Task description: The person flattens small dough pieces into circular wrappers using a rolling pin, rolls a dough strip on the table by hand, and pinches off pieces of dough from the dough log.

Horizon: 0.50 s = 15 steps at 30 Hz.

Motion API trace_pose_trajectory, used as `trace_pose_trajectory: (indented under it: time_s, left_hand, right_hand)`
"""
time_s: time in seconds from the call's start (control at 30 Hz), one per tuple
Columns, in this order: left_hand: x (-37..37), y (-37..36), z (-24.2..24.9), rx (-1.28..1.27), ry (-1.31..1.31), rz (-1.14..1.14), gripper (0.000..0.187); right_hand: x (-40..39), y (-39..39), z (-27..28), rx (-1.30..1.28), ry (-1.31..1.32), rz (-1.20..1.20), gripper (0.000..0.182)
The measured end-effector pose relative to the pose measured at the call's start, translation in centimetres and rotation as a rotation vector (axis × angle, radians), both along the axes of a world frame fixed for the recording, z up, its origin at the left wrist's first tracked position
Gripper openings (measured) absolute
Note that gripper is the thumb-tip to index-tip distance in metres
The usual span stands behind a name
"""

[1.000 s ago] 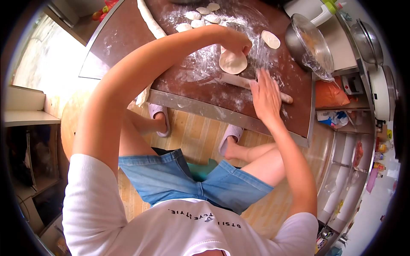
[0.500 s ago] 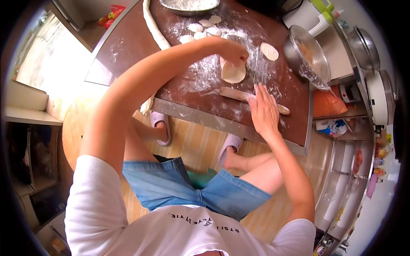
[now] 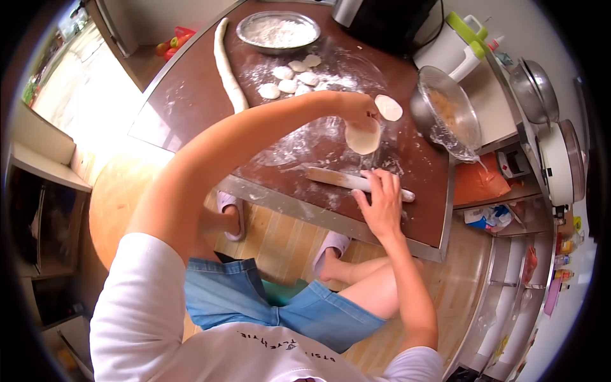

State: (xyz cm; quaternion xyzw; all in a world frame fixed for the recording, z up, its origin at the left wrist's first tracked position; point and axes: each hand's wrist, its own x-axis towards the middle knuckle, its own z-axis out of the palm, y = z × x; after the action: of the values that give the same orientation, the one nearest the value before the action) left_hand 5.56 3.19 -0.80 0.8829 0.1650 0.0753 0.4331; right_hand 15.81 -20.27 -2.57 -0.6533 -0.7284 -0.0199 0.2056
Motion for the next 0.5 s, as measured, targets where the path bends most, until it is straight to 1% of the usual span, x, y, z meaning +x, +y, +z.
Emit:
trace_pose_trajectory:
  time_s: [0.1, 0.17, 0.2, 0.23, 0.27, 0.3, 0.33, 0.4, 0.5]
  left_hand:
    - [4.7, 2.2, -0.8, 0.077, -0.052, 0.344, 0.026]
    - [5.8, 3.8, -1.3, 0.436, -0.133, 0.61, 0.023]
    - [4.5, 4.0, -0.5, 0.397, -0.184, 0.637, 0.019]
    - [3.2, 5.4, -0.4, 0.374, -0.083, 0.623, 0.019]
    - [1.5, 7.2, -0.5, 0.469, -0.039, 0.578, 0.017]
    - [-0.3, 7.3, 0.7, 0.571, 0.089, 0.595, 0.016]
    - [-2.0, 7.8, 1.5, 0.706, 0.227, 0.566, 0.016]
    - [-5.3, 9.5, 1.8, 0.642, 0.219, 0.325, 0.018]
    - [-7.3, 8.7, 1.7, 0.687, 0.381, 0.215, 0.021]
  right_hand:
    - [0.2, 0.7, -0.2, 0.043, 0.034, 0.022, 0.036]
    - [0.4, 0.7, -0.2, 0.04, 0.052, 0.023, 0.034]
    - [0.5, 0.7, -0.2, 0.031, 0.063, 0.022, 0.034]
    - [0.6, 0.6, -0.1, 0.031, 0.064, 0.02, 0.034]
    - [0.7, 0.6, -0.1, 0.036, 0.069, 0.022, 0.034]
    - [0.5, 0.7, -0.1, 0.042, 0.077, 0.03, 0.034]
    - [0.4, 0.7, 0.0, 0.044, 0.09, 0.042, 0.034]
    - [0.7, 0.6, 0.2, 0.044, 0.107, 0.062, 0.034]
    - [0.7, 0.6, 0.2, 0.055, 0.121, 0.061, 0.033]
